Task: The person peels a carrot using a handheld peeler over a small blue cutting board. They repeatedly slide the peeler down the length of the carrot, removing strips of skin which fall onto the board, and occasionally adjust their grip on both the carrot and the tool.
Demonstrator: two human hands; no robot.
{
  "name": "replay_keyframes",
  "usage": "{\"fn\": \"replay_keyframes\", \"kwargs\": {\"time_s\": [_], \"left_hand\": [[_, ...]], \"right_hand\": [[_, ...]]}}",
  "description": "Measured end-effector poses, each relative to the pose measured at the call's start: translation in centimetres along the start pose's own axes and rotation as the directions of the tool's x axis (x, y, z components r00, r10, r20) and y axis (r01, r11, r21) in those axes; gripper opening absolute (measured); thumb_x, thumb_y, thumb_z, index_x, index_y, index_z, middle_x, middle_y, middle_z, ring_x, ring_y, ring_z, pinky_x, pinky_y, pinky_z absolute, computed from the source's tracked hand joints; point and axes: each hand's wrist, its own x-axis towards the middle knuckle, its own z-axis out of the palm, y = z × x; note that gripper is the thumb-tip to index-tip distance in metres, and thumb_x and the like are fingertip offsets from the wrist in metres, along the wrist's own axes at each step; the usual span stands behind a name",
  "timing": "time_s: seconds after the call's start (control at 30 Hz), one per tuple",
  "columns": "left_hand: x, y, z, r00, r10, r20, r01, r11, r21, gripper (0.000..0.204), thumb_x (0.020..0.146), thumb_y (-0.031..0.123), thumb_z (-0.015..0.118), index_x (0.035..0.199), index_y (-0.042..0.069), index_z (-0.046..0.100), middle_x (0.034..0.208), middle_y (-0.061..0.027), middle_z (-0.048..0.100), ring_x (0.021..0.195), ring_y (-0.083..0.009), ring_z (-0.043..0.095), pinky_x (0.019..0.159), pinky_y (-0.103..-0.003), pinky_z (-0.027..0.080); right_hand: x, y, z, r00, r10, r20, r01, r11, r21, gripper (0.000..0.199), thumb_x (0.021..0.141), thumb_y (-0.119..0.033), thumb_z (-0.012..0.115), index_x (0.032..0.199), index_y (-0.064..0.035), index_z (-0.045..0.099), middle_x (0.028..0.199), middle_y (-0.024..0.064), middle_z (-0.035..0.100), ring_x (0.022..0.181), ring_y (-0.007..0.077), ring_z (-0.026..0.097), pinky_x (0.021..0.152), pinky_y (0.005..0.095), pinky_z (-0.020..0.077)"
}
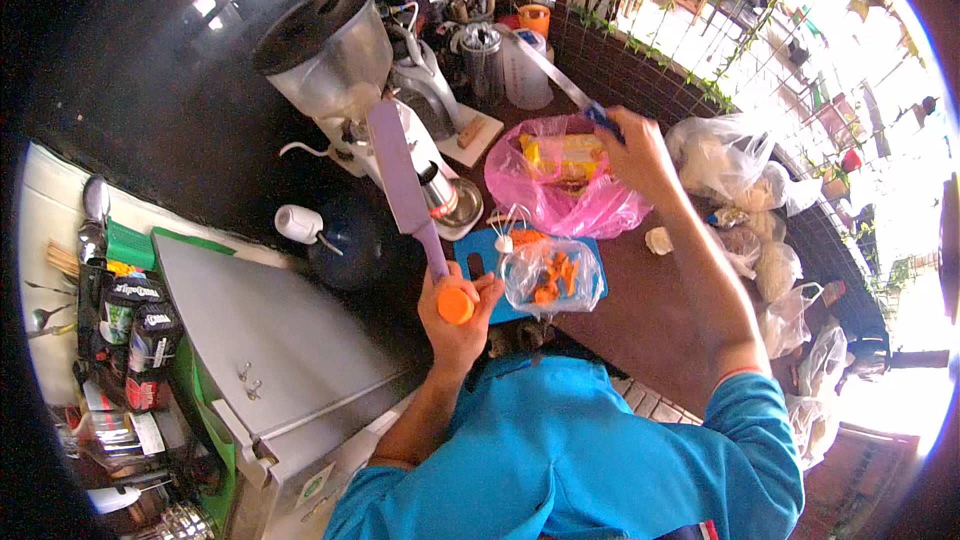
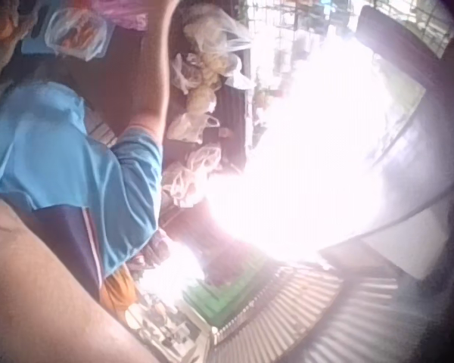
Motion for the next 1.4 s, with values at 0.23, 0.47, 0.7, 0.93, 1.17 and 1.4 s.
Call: {"fn": "replay_keyframes", "kwargs": {"time_s": [0.23, 0.47, 0.7, 0.93, 1.17, 1.4], "left_hand": [[-0.4, 0.2, 1.4, 0.996, -0.081, -0.027, 0.083, 0.993, 0.080, 0.031, 0.071, -0.006, 0.079, 0.068, 0.005, 0.049, 0.087, -0.0067, 0.050, 0.073, -0.0131, 0.053, 0.075, -0.031, 0.056], [0.2, -1.0, 1.0, 0.999, 0.017, -0.035, -0.007, 0.963, 0.269, 0.030, 0.068, -0.007, 0.080, 0.066, 0.006, 0.054, 0.077, -0.0064, 0.055, 0.069, -0.0165, 0.055, 0.067, -0.031, 0.050], [1.1, -2.3, 1.6, 0.994, -0.106, -0.016, 0.106, 0.966, 0.234, 0.029, 0.071, -0.008, 0.078, 0.069, 0.006, 0.053, 0.088, -0.0066, 0.048, 0.077, -0.0186, 0.069, 0.077, -0.033, 0.058], [1.5, -2.5, 2.6, 0.989, -0.148, 0.007, 0.143, 0.969, 0.202, 0.029, 0.072, -0.007, 0.078, 0.071, 0.007, 0.052, 0.088, -0.0069, 0.048, 0.077, -0.0197, 0.070, 0.077, -0.035, 0.059], [1.6, -3.1, 2.9, 0.990, -0.144, -0.004, 0.142, 0.969, 0.202, 0.030, 0.071, -0.006, 0.079, 0.071, 0.007, 0.051, 0.088, -0.0068, 0.048, 0.079, -0.0218, 0.071, 0.077, -0.035, 0.059], [1.9, -3.0, 2.3, 0.993, -0.118, -0.014, 0.118, 0.972, 0.201, 0.031, 0.071, -0.006, 0.080, 0.071, 0.008, 0.052, 0.088, -0.0065, 0.049, 0.080, -0.0241, 0.072, 0.076, -0.035, 0.060]], "right_hand": [[21.0, -1.2, 0.3, 0.970, -0.239, -0.037, 0.175, 0.800, -0.573, 0.021, 0.083, -0.024, 0.065, 0.097, -0.0093, 0.071, 0.086, 0.0163, 0.069, 0.082, 0.0369, 0.068, 0.070, 0.0461, 0.0542], [34.0, -4.9, 5.4, 0.910, -0.375, 0.178, 0.346, 0.446, -0.825, 0.016, 0.086, -0.019, 0.058, 0.088, -0.0125, 0.073, 0.088, 0.0088, 0.072, 0.081, 0.0287, 0.072, 0.062, 0.0397, 0.0562], [36.7, -11.8, 7.4, 0.911, -0.162, 0.380, 0.413, 0.334, -0.847, 0.026, 0.084, -0.024, 0.070, 0.107, -0.0124, 0.069, 0.102, 0.0036, 0.070, 0.098, 0.0243, 0.066, 0.078, 0.0497, 0.0472], [41.8, -10.7, 8.7, 0.936, -0.163, 0.311, 0.351, 0.383, -0.854, 0.029, 0.092, -0.028, 0.056, 0.114, -0.0154, 0.070, 0.121, 0.0034, 0.065, 0.117, 0.0319, 0.057, 0.088, 0.0620, 0.0376], [45.7, -5.0, 14.8, 0.825, -0.430, 0.367, 0.531, 0.367, -0.764, 0.022, 0.086, -0.024, 0.060, 0.099, -0.0112, 0.073, 0.102, 0.0075, 0.070, 0.097, 0.0271, 0.067, 0.076, 0.0467, 0.0528], [45.9, -0.7, 18.2, 0.699, -0.593, 0.400, 0.715, 0.569, -0.406, 0.019, 0.081, -0.007, 0.059, 0.097, -0.0096, 0.069, 0.097, 0.0112, 0.069, 0.094, 0.0293, 0.067, 0.077, 0.0423, 0.0543]]}}
